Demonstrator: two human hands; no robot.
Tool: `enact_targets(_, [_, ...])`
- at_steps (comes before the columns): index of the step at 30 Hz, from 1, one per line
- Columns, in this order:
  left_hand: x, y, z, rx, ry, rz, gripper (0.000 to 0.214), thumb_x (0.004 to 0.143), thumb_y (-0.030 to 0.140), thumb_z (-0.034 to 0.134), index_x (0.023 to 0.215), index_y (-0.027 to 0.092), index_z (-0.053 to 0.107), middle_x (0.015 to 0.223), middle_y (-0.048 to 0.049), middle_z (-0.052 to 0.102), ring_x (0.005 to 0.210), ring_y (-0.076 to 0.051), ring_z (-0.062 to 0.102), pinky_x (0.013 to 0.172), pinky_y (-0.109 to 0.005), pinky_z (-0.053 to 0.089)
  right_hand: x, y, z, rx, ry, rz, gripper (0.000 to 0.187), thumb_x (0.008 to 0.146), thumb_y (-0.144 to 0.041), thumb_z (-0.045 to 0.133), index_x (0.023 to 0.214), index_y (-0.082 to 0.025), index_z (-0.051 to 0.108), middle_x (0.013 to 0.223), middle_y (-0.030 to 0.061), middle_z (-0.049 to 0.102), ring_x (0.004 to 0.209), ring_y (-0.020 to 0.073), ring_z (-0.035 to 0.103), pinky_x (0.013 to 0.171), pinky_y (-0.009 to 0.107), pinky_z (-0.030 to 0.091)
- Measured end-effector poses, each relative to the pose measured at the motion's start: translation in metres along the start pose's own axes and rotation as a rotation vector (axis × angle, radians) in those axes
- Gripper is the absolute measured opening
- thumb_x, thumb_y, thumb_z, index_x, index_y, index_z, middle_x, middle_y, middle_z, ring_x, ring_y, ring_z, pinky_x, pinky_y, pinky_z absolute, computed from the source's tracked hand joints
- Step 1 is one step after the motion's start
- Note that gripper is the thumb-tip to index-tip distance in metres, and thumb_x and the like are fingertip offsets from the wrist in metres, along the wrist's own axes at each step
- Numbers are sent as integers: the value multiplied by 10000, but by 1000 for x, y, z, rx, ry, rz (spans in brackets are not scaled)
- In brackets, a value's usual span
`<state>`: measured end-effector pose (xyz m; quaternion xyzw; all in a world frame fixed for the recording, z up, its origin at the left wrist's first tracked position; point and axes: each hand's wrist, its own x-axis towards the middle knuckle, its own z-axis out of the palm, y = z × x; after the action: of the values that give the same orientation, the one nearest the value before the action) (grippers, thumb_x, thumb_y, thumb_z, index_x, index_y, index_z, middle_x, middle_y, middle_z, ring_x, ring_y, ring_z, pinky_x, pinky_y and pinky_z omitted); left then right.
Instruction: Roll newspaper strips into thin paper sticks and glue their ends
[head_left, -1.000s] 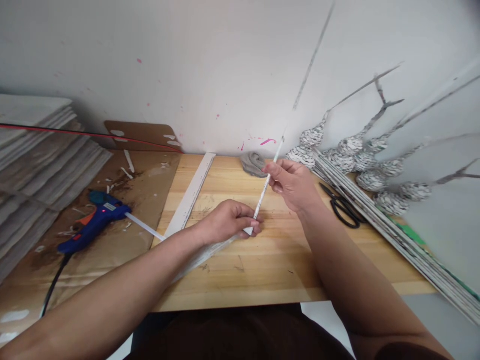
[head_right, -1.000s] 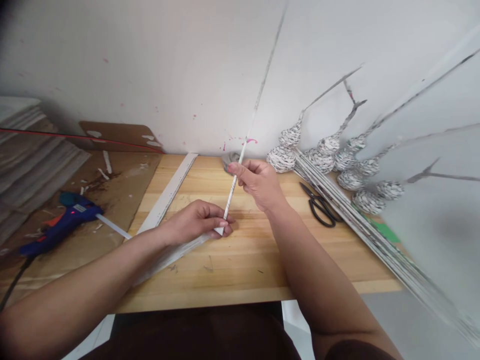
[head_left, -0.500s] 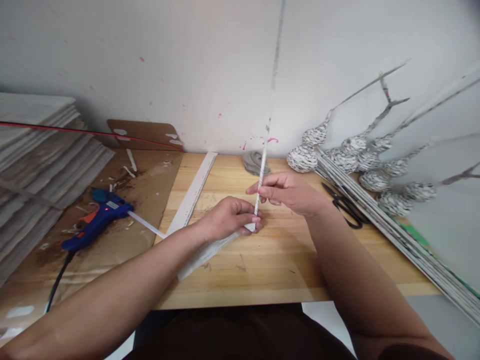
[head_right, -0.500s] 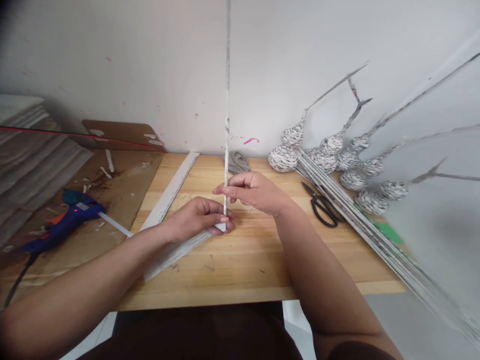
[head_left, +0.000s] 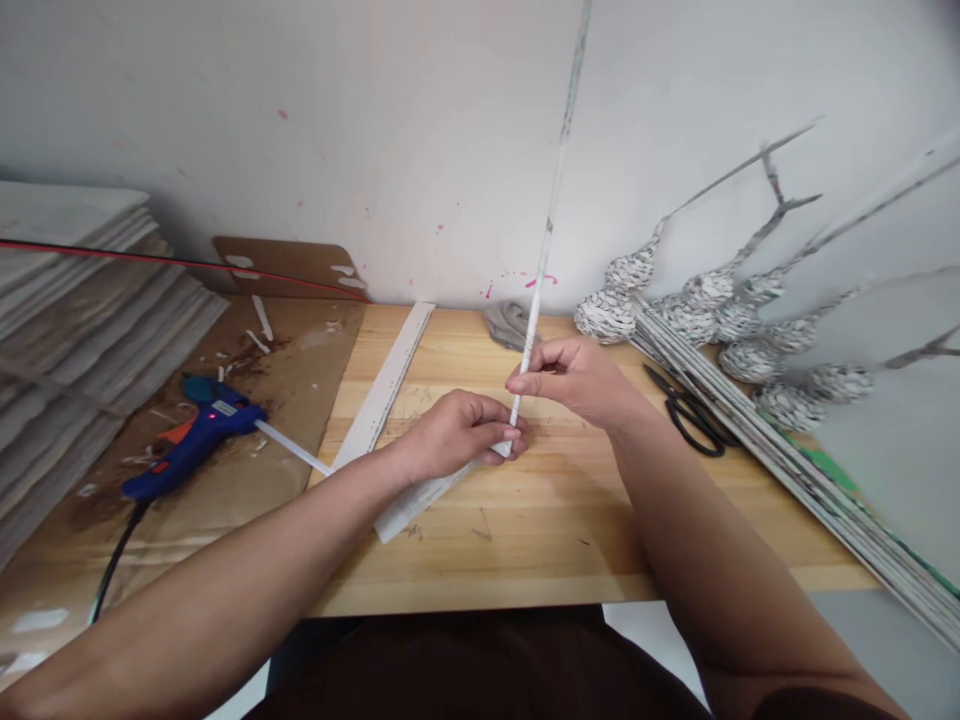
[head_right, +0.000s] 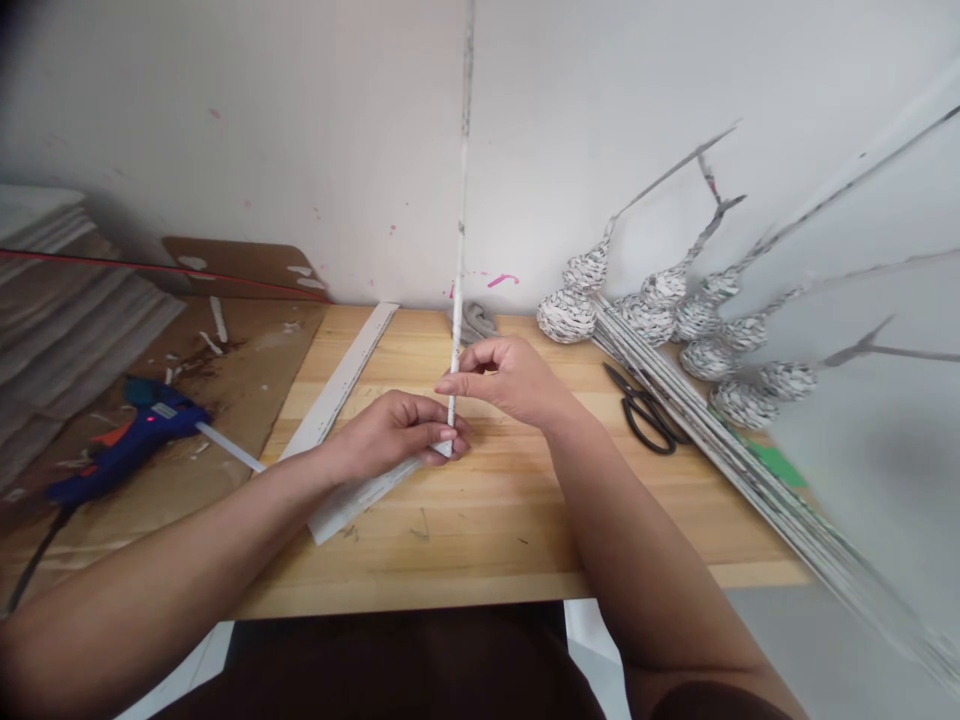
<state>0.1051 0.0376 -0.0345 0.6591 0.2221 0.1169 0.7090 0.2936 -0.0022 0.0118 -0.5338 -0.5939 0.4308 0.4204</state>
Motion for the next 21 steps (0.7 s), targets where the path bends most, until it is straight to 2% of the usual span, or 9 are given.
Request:
enact_targets(3, [0, 0, -1, -8, -13, 11, 256, 835, 351, 611, 943, 141, 707, 922, -85, 714, 825, -175, 653, 724, -296, 547, 0, 0, -1, 17, -123, 27, 220, 721, -362, 735, 830, -172, 725, 780, 27, 681, 721, 142, 595, 677, 288, 464])
enact_targets(5, [0, 0, 0, -9, -9, 10, 246, 829, 345, 618, 918, 136, 710, 935, -90, 711, 834, -177, 652, 723, -295, 546, 0, 0, -1, 17, -177, 33, 212, 740, -362, 721, 829, -169, 726, 783, 32, 689, 730, 146, 603, 693, 295, 472])
enact_targets(8, [0, 2, 1, -9, -1, -6, 233, 822, 341, 625, 874, 132, 713, 946, -90, 707, 841, -173, 648, 726, -285, 541, 0, 2, 0, 11, -97, 19, 197, 698, -346, 759, 697, -161, 692, 715, 22, 675, 688, 142, 592, 662, 288, 467])
enact_targets(11, [-1, 3, 2, -10, -3, -1, 234, 828, 343, 618, 879, 134, 709, 950, -88, 705, 833, -166, 644, 727, -280, 539, 1, 2, 1, 21, -11, 20, 224, 646, -341, 796, 658, -155, 672, 667, 9, 646, 629, 124, 561, 600, 265, 439])
enact_targets(16, [0, 1, 0, 14, -1, 10, 244, 837, 339, 604, 909, 128, 701, 947, -97, 705, 825, -169, 642, 717, -280, 539, 1, 1, 1, -7, -104, 19, 236, 718, -380, 737, 761, -151, 698, 693, 21, 651, 619, 118, 554, 572, 255, 422])
enact_targets(19, [0, 1, 0, 47, 21, 6, 236, 831, 336, 607, 867, 125, 706, 990, -99, 702, 827, -169, 645, 716, -278, 540, 1, 3, 2, -130, -7, -22, 245, 697, -371, 757, 656, -148, 664, 612, -2, 607, 563, 100, 501, 520, 240, 375])
enact_targets(21, [1, 1, 0, 45, 25, 8, 234, 831, 334, 605, 868, 125, 705, 977, -94, 704, 831, -168, 647, 718, -278, 541, 1, 3, 2, -133, 15, -32, 243, 704, -366, 752, 650, -149, 656, 602, -9, 597, 554, 96, 495, 514, 236, 375])
